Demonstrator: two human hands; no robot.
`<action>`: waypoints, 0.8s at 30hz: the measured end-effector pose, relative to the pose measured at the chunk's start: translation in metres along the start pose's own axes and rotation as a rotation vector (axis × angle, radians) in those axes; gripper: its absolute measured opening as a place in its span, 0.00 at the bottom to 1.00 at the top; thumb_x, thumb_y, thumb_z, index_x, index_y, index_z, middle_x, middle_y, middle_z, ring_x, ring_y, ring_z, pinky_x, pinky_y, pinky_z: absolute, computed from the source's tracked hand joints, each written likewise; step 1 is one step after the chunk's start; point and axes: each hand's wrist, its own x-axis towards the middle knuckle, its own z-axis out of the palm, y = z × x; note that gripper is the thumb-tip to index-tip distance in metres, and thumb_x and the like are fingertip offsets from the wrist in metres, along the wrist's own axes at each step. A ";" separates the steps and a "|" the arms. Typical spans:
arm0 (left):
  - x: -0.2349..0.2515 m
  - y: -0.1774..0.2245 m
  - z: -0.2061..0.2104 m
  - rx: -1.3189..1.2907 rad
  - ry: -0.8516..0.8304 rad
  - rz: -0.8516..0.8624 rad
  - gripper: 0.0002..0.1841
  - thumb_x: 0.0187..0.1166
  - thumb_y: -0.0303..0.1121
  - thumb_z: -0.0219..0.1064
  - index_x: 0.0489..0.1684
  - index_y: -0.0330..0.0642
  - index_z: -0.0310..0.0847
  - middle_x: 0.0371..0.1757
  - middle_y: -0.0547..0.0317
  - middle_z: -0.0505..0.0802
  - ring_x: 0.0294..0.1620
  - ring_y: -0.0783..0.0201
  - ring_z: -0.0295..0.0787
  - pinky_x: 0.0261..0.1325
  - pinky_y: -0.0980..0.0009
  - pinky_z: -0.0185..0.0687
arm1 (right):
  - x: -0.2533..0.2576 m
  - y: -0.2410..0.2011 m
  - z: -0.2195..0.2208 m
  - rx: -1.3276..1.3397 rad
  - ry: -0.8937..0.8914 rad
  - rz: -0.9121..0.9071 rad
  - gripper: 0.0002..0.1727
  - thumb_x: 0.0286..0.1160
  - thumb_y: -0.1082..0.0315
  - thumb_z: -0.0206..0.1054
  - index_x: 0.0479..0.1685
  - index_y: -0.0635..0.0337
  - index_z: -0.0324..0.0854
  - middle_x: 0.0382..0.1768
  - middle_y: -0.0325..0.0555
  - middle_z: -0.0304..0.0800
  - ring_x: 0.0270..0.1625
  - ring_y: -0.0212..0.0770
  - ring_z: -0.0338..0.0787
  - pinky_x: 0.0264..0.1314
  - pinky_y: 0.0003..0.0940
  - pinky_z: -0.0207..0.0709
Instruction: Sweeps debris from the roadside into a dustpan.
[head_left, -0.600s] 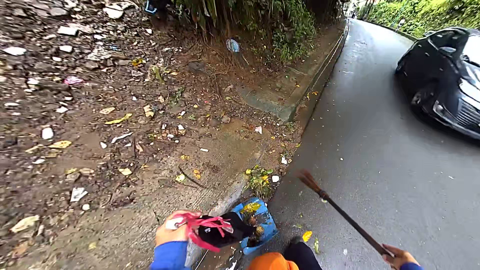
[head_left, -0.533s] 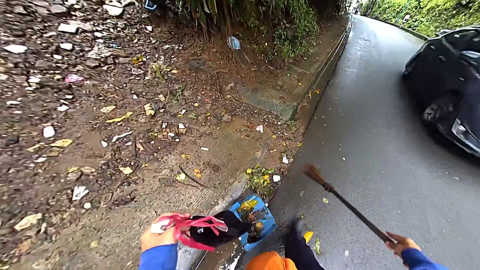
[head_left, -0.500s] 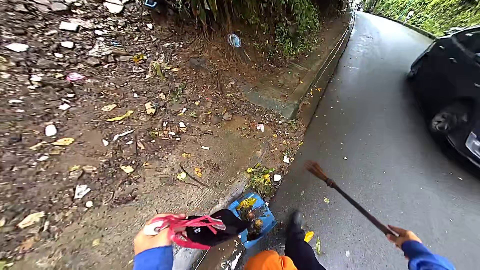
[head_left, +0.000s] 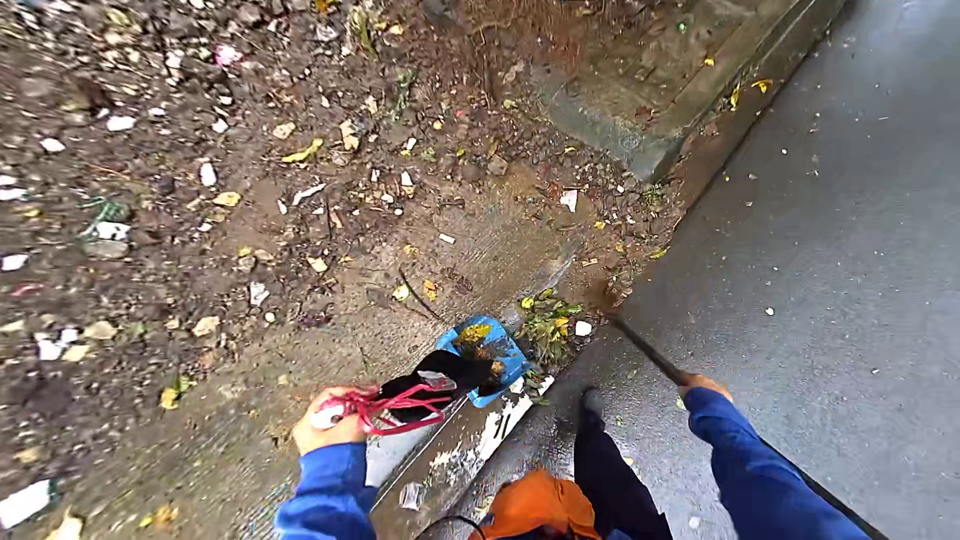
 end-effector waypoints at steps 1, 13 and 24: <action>0.002 -0.003 0.013 0.024 -0.026 0.016 0.16 0.58 0.15 0.63 0.46 0.13 0.74 0.40 0.49 0.90 0.41 0.77 0.85 0.54 0.76 0.84 | -0.008 0.005 -0.014 -0.041 -0.076 -0.052 0.26 0.88 0.58 0.60 0.84 0.48 0.75 0.78 0.62 0.81 0.82 0.64 0.78 0.80 0.71 0.67; -0.010 -0.002 0.055 0.127 -0.108 0.042 0.12 0.54 0.14 0.66 0.38 0.16 0.80 0.41 0.34 0.93 0.50 0.50 0.93 0.64 0.53 0.85 | -0.004 -0.026 -0.074 -0.211 0.001 -0.069 0.28 0.91 0.56 0.55 0.89 0.43 0.69 0.78 0.64 0.81 0.80 0.68 0.79 0.78 0.74 0.68; -0.008 -0.024 0.064 0.151 -0.178 0.002 0.10 0.56 0.17 0.72 0.36 0.28 0.87 0.42 0.40 0.95 0.51 0.44 0.94 0.62 0.41 0.84 | -0.030 -0.003 -0.122 -0.334 -0.014 -0.282 0.30 0.89 0.57 0.62 0.90 0.44 0.69 0.74 0.68 0.83 0.78 0.72 0.80 0.80 0.76 0.65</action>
